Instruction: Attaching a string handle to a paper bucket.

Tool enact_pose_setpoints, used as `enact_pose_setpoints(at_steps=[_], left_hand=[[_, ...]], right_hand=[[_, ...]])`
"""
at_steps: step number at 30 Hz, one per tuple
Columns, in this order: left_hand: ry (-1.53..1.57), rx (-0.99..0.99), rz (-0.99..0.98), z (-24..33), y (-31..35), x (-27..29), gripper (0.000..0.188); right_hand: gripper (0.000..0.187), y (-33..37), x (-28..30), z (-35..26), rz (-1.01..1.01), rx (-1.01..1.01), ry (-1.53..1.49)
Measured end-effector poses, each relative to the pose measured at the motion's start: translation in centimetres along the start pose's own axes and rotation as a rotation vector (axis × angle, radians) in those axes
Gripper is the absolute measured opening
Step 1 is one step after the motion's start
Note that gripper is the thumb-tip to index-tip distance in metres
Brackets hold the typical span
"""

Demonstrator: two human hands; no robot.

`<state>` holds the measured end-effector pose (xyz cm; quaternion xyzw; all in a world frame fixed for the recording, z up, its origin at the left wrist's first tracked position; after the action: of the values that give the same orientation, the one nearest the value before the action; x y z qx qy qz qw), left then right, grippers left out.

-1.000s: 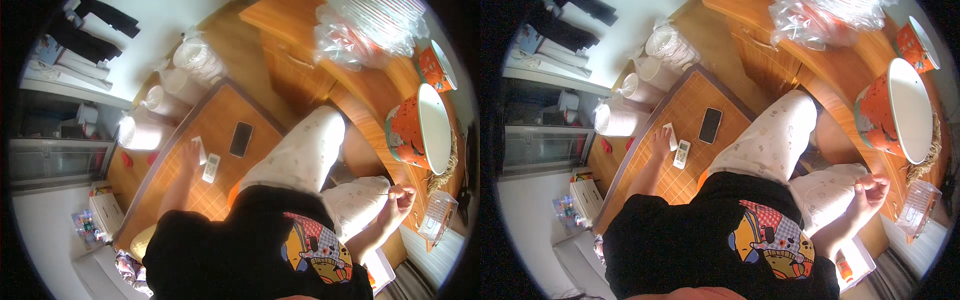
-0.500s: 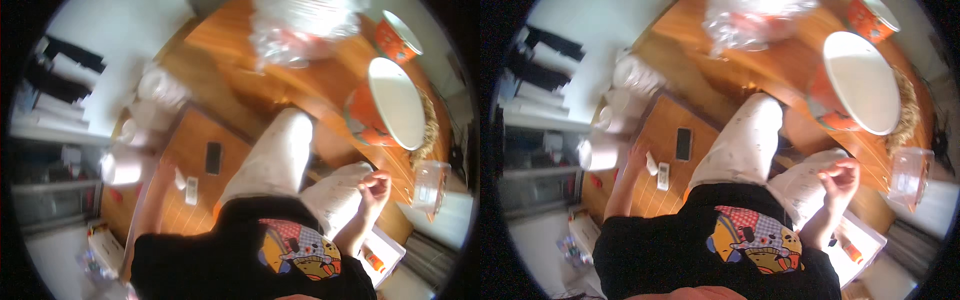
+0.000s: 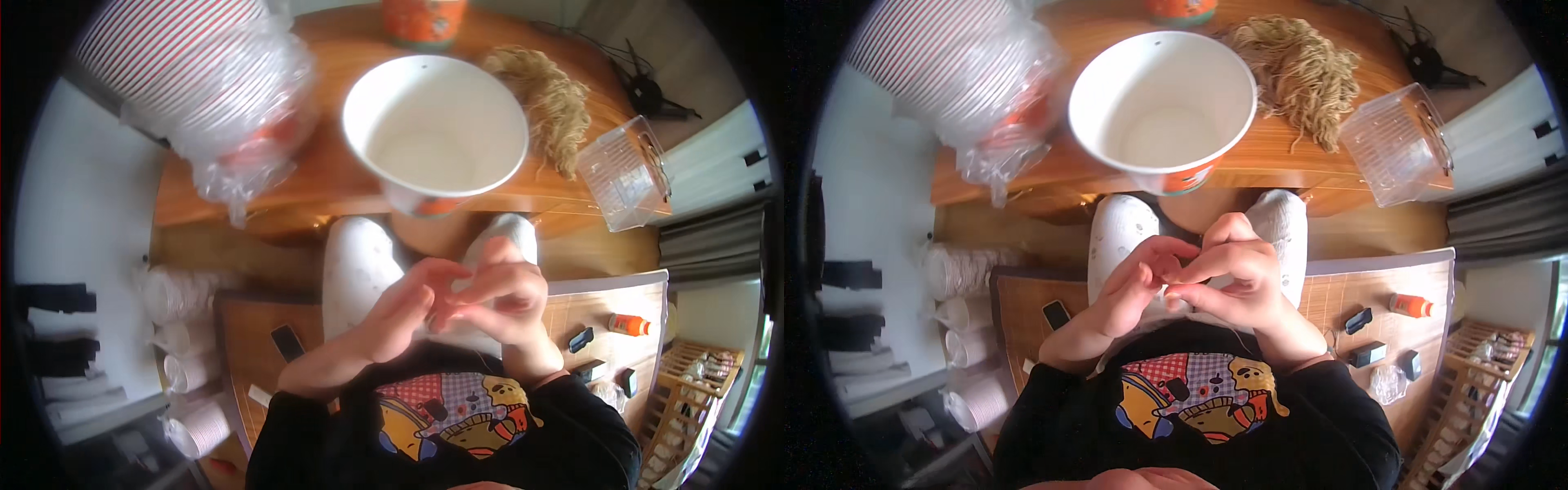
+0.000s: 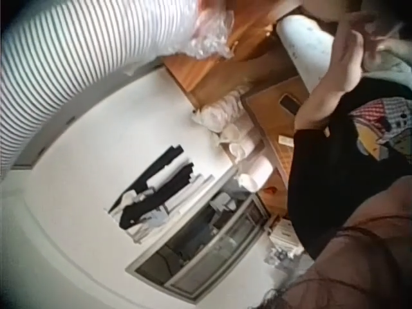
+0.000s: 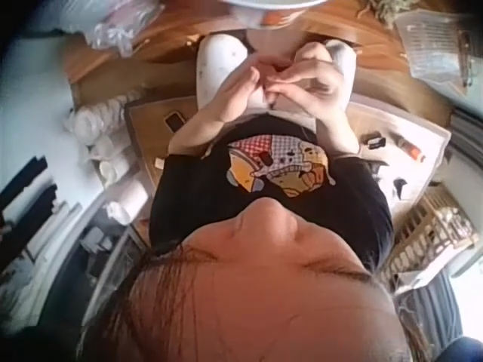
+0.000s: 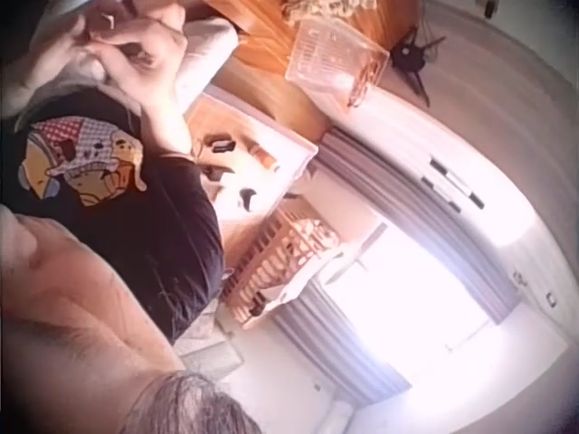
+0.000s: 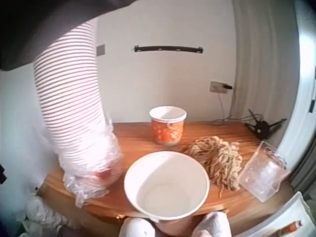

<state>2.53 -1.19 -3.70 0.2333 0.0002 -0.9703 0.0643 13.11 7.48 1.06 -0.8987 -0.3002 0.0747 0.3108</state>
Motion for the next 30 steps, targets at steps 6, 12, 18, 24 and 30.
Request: enact_pose_setpoints(at_steps=[6, 12, 18, 24, 30], left_hand=[[-0.223, 0.14, -0.184, 1.4, -1.7, -1.1, 0.033], [-0.215, -0.108, 0.124, 2.9, -2.9, 1.0, 0.019], [-0.373, -0.449, 0.299, 4.4, -3.2, 1.4, 0.012], [-0.413, -0.53, 0.374, 4.5, -3.8, 1.1, 0.013], [-0.365, -0.56, 0.434, 4.2, -3.8, 1.2, 0.015]], right_hand=[[0.022, 0.6, 2.5, 0.8, 0.207, -0.133, -0.068], [0.029, 0.1, 2.4, 3.2, 0.277, -0.177, -0.294], [0.012, 0.3, 2.0, 4.7, 0.257, -0.295, -0.35], [0.005, 1.0, 2.0, 5.4, 0.258, -0.367, -0.349], [0.005, 1.4, 2.4, 5.4, 0.254, -0.37, -0.331]])
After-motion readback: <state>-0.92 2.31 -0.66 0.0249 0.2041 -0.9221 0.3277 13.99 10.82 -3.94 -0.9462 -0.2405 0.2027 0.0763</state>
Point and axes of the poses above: each hand's wrist, its own y-axis away from the middle knuckle, its own x-axis out of the back of the hand, z = x × y, the point moved 6 cm from there along -y, towards the middle knuckle, and after that the axes turned 12 degrees about z, right-handed, at the moved point
